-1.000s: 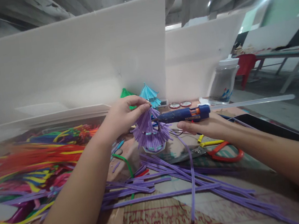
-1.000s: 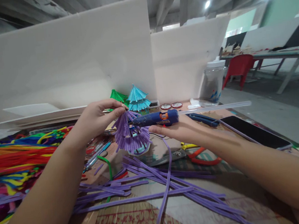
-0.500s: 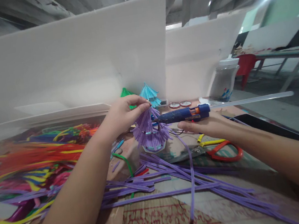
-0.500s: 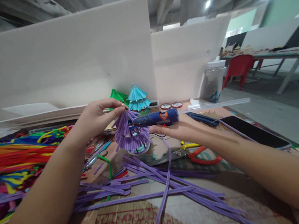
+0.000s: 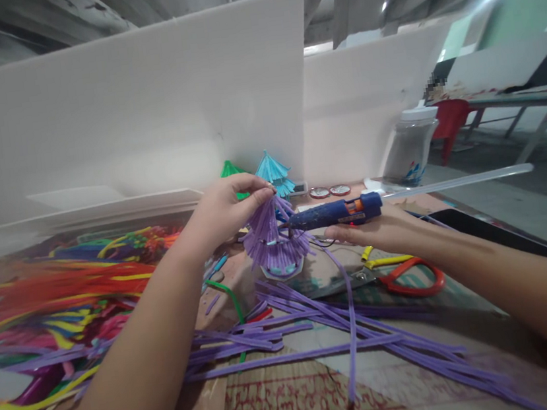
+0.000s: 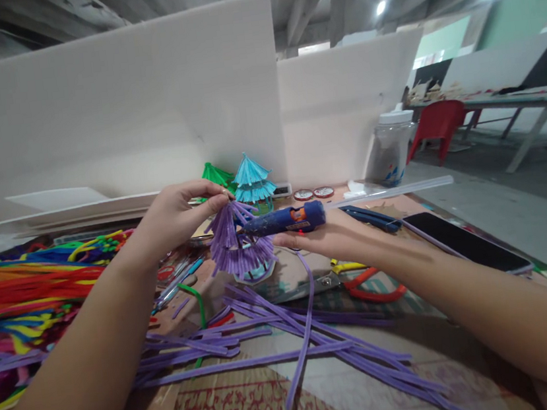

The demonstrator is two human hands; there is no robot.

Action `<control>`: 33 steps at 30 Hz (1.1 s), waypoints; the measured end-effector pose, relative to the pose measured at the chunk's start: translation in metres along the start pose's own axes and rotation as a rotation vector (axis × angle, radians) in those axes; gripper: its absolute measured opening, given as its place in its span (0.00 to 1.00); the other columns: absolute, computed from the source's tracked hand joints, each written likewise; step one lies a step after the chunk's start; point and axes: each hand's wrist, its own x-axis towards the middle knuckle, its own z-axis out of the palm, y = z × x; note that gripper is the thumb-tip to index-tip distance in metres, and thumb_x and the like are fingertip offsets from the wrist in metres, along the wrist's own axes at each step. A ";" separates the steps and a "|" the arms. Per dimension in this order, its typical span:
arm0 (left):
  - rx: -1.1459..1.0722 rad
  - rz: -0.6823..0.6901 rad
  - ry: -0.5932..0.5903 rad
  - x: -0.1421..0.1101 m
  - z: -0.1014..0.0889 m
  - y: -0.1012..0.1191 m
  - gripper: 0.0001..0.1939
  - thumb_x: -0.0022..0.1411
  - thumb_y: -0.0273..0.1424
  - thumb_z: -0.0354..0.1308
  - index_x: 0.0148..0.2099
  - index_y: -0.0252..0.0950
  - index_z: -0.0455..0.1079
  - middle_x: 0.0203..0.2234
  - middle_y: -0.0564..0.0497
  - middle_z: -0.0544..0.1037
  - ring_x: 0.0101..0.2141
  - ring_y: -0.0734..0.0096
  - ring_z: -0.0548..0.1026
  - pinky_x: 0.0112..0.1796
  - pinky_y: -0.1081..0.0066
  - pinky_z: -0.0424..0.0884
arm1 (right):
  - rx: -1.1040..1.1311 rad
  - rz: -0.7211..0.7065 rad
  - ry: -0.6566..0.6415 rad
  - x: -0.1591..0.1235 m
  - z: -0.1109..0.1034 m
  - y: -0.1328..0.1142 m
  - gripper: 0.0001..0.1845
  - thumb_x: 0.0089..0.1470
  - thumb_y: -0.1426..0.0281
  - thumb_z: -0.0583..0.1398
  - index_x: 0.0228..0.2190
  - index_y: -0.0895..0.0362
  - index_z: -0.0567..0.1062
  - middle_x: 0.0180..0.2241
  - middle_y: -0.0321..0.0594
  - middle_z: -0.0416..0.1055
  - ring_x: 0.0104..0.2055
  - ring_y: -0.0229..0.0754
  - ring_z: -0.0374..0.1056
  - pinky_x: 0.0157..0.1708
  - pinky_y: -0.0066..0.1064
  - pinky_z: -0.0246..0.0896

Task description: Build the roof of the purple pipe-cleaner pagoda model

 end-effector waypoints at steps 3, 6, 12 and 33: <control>0.002 -0.022 0.001 0.000 0.001 0.000 0.13 0.63 0.38 0.57 0.39 0.35 0.78 0.35 0.48 0.81 0.38 0.65 0.77 0.41 0.68 0.69 | -0.012 -0.044 0.011 0.001 0.002 -0.001 0.21 0.53 0.51 0.62 0.40 0.53 0.77 0.43 0.44 0.77 0.44 0.52 0.72 0.44 0.43 0.66; 0.007 -0.030 0.002 0.001 0.001 -0.001 0.14 0.64 0.38 0.56 0.39 0.34 0.77 0.36 0.48 0.81 0.38 0.65 0.76 0.41 0.68 0.69 | -0.072 -0.061 0.017 0.003 0.004 -0.003 0.20 0.52 0.52 0.63 0.35 0.56 0.77 0.37 0.44 0.77 0.39 0.51 0.72 0.38 0.41 0.68; 0.026 -0.003 0.004 0.001 0.002 -0.004 0.14 0.64 0.38 0.55 0.39 0.34 0.77 0.36 0.49 0.81 0.38 0.65 0.76 0.42 0.68 0.68 | -0.166 -0.058 0.043 0.007 0.006 -0.007 0.18 0.52 0.54 0.63 0.30 0.57 0.75 0.29 0.42 0.75 0.31 0.46 0.70 0.32 0.38 0.67; 0.032 0.000 0.009 0.001 0.001 -0.004 0.13 0.64 0.38 0.56 0.39 0.35 0.77 0.35 0.48 0.81 0.37 0.65 0.76 0.41 0.68 0.69 | -0.178 -0.116 0.039 0.003 0.000 -0.007 0.21 0.52 0.52 0.63 0.34 0.58 0.77 0.26 0.39 0.72 0.26 0.40 0.66 0.25 0.30 0.59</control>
